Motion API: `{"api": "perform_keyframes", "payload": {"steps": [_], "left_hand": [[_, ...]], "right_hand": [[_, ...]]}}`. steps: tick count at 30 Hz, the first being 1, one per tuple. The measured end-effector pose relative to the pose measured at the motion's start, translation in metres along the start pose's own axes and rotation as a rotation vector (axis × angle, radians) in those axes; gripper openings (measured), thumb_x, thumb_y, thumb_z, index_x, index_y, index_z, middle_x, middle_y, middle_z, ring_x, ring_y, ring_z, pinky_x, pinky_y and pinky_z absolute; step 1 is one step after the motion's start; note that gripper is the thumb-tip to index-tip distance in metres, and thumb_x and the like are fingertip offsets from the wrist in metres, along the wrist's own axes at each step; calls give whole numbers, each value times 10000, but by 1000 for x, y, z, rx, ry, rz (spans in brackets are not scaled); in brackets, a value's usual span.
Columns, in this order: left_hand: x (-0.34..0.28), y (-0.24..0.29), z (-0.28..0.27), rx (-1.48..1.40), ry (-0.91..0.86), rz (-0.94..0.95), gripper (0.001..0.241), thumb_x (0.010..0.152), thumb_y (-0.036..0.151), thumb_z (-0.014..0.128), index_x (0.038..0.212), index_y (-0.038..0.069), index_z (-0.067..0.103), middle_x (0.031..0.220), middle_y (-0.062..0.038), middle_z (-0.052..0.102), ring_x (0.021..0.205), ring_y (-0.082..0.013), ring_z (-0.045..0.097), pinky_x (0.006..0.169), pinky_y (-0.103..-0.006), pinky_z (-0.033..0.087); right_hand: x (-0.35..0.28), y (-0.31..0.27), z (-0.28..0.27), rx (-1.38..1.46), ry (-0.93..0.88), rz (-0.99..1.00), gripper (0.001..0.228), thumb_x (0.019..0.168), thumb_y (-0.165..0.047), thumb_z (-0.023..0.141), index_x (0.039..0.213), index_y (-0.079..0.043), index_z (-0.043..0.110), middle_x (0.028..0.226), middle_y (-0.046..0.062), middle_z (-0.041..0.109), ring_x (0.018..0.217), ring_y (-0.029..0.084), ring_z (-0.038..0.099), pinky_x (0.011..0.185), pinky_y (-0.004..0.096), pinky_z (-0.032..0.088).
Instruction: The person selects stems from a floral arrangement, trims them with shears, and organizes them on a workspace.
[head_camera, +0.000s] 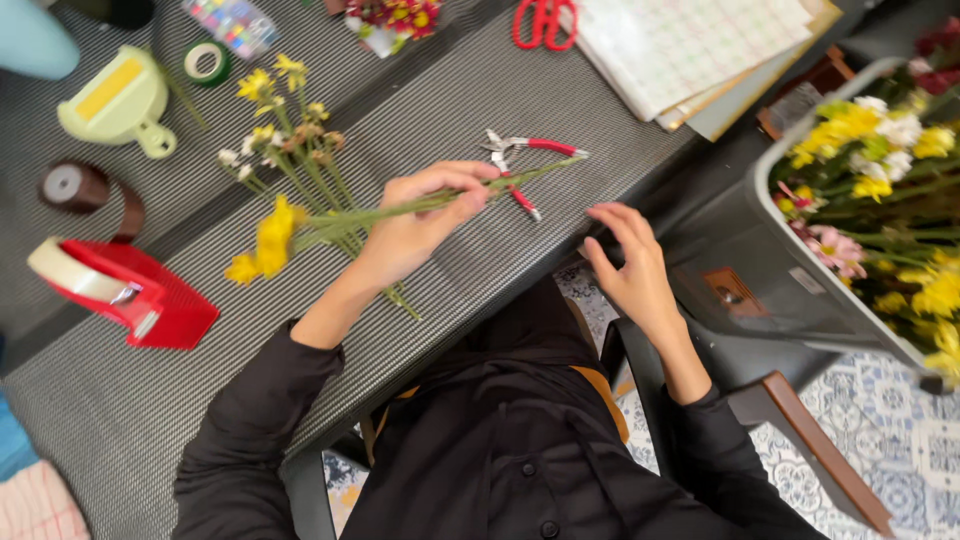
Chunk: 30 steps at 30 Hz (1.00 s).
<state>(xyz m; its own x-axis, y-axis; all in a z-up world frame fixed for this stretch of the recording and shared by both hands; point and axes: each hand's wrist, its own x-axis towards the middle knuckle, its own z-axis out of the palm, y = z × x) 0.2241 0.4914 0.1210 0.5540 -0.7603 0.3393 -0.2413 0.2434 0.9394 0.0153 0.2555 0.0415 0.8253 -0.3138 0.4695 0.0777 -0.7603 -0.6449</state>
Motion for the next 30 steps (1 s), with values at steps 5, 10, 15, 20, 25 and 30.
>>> {"api": "perform_keyframes", "payload": {"steps": [5, 10, 15, 20, 25, 30], "left_hand": [[-52, 16, -20, -74, 245, -205, 292, 1028, 71, 782, 1285, -19, 677, 1316, -211, 767, 1205, -289, 770, 1003, -368, 665], [-94, 4, -31, -46, 418, -234, 233, 1021, 49, 777, 1227, 4, 677, 1278, -189, 794, 1126, -240, 799, 877, -280, 677], [-118, -3, -41, -15, 560, -189, 152, 1058, 66, 760, 1166, 15, 665, 1214, -196, 817, 996, -183, 811, 770, -204, 652], [-122, -2, -53, -76, 700, -138, 132, 1042, 44, 776, 1119, -14, 686, 1228, -240, 803, 1007, -231, 819, 825, -269, 689], [-123, 2, -70, -78, 791, -85, 128, 981, 5, 843, 1046, -43, 743, 1195, -265, 805, 1011, -265, 828, 851, -308, 709], [-124, 0, -83, -109, 818, -53, 157, 942, -34, 869, 1048, -64, 756, 1182, -286, 799, 1025, -290, 825, 855, -339, 714]], "right_hand": [[42, 4, 30, -62, -72, 3, 634, 997, -207, 869, 1518, 29, 597, 1545, 267, 551, 1479, 506, 482, 1218, 686, 351], [72, -15, 45, -101, -245, 91, 1059, 915, -375, 935, 1651, 139, 371, 1687, 432, 319, 1579, 628, 253, 1254, 798, 180], [86, 10, 60, -263, -210, -15, 988, 882, -455, 978, 1577, 107, 556, 1465, 351, 551, 1399, 551, 524, 1188, 689, 358], [89, 24, 54, -400, -260, 35, 1011, 784, -567, 999, 1531, 31, 675, 1281, 251, 625, 1159, 491, 645, 1002, 615, 505], [95, 17, 42, -420, -313, 100, 950, 755, -604, 994, 1447, 0, 751, 1270, 212, 631, 1129, 471, 701, 959, 552, 565], [110, -18, 25, 213, -545, 319, 760, 858, -134, 898, 1547, 25, 618, 1358, 295, 684, 1270, 449, 692, 1097, 519, 539]]}}
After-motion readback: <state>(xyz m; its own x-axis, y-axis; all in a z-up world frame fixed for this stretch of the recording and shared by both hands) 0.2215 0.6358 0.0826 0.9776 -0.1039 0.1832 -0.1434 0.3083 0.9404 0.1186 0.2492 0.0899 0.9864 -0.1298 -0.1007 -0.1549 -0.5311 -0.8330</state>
